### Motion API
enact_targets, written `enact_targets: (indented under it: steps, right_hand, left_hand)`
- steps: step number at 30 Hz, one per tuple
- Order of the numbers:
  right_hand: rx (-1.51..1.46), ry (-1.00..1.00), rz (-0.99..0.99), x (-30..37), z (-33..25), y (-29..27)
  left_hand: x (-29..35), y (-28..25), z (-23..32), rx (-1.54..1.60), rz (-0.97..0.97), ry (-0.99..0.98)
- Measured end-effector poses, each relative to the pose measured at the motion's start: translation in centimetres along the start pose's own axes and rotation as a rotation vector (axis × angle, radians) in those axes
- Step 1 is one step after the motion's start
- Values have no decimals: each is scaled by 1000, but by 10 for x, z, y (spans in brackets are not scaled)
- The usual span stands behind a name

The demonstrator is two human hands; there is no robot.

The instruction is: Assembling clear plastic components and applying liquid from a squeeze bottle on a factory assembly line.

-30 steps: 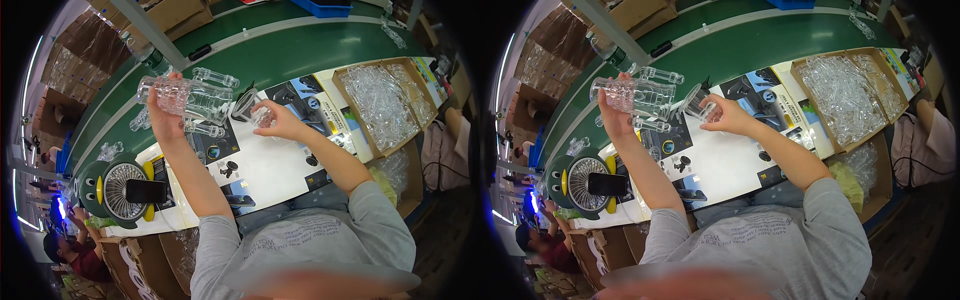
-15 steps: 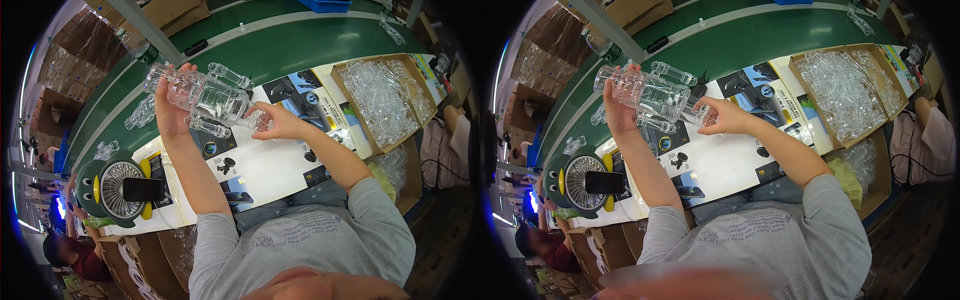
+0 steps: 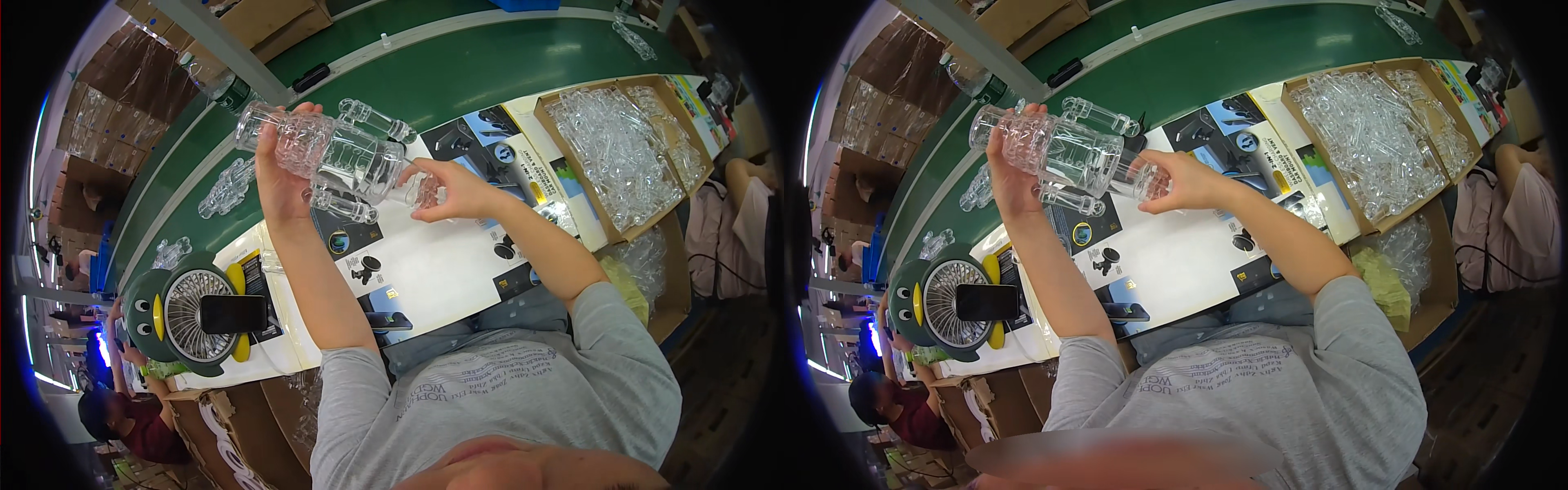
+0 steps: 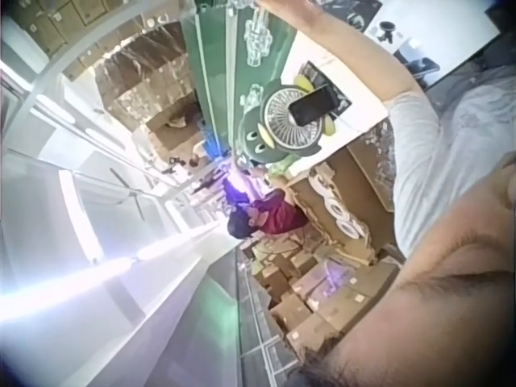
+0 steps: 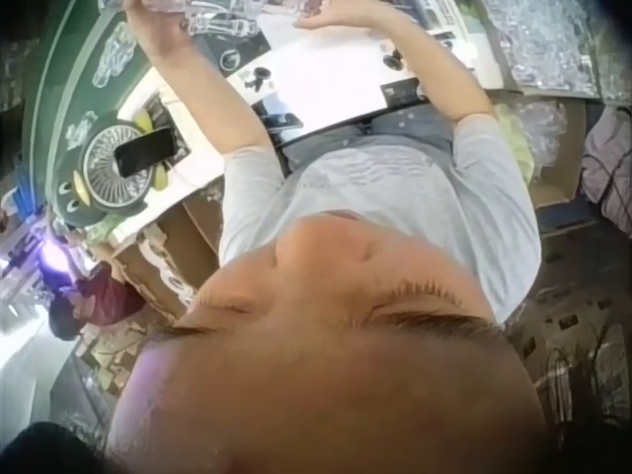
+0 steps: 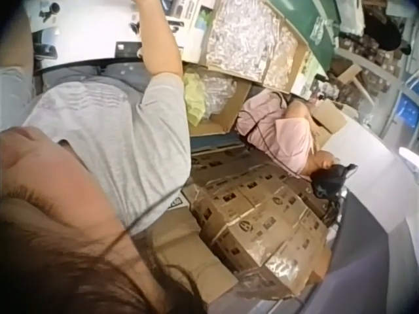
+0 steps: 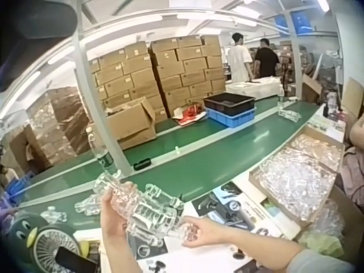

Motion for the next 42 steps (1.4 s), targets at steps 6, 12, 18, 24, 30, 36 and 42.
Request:
enact_targets:
  steps: [6,12,18,24,30,36,42]
  right_hand:
    - [42,-76,67,-1,-1,9]
    - [309,-142,224,1,2,17]
    - [113,-204,193,7,-9,32]
    - [166,-182,311,11,-12,32]
    - [41,-136,98,12,-16,21]
    - [84,-154,211,12,-13,32]
    - [162,-74,171,10,-22,27]
  left_hand:
    - [5,6,8,18,22,-41]
    - [23,26,18,-213,-203,50]
    - [39,46,10,-122,-318,385]
    - [47,64,0,-6,-155,461]
    - [47,56,3,19,-310,434]
    - [37,55,-4,-5,-232,403]
    - [31,45,-1,59,-264,356]
Point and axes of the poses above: each hand's wrist, its own x-axis away from the middle knuckle, its own y-axis out of the palm, z = x × y, the point moved 1 cm from there along -x, towards the middle knuckle, and after that the axes turned 5 degrees about -x, right-handed, at the moved point
